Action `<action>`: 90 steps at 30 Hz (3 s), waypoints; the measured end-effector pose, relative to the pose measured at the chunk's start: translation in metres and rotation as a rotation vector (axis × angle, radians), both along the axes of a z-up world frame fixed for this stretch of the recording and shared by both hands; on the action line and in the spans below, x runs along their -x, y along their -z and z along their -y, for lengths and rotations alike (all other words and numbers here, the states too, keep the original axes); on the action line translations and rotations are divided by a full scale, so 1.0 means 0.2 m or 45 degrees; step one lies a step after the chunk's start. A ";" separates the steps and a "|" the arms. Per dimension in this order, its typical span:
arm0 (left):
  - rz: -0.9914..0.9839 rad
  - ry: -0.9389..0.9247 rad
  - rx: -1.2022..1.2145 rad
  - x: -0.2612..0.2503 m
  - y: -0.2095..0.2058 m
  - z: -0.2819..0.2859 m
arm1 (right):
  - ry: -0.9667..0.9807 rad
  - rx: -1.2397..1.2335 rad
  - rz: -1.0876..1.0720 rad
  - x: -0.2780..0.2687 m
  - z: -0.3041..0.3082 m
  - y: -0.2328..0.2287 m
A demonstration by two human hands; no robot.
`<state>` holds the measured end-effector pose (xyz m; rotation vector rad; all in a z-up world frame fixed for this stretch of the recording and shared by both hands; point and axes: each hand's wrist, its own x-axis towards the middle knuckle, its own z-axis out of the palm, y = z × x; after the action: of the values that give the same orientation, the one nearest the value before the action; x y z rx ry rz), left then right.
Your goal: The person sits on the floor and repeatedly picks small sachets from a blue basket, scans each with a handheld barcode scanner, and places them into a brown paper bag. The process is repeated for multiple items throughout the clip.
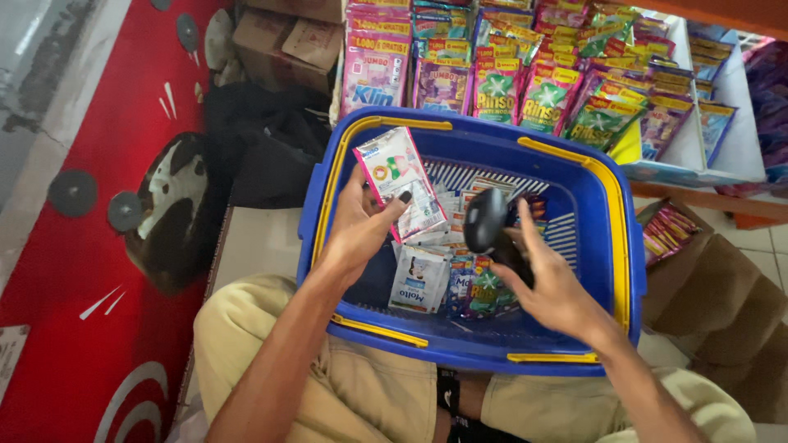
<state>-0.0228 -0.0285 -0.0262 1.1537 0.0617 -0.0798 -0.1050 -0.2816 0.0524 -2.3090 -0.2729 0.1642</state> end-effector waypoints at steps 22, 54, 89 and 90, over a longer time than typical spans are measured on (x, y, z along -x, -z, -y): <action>0.268 0.560 -0.479 0.17 -0.20 0.12 | 0.004 -0.454 -0.098 -0.02 -0.18 0.05; 0.562 0.878 -1.526 0.12 -0.06 0.33 | 1.150 -0.374 0.048 0.04 1.56 0.40; 0.378 0.938 -2.079 0.02 0.00 0.42 | 0.574 0.978 0.283 0.08 1.67 0.59; 0.380 0.937 -2.078 0.03 0.00 0.41 | 0.574 0.980 0.284 0.08 1.66 0.60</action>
<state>-0.0285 -0.1102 -0.0263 2.7537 -0.6949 -0.5825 -0.1202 -0.6132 -0.0670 -3.0835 0.2590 -0.2665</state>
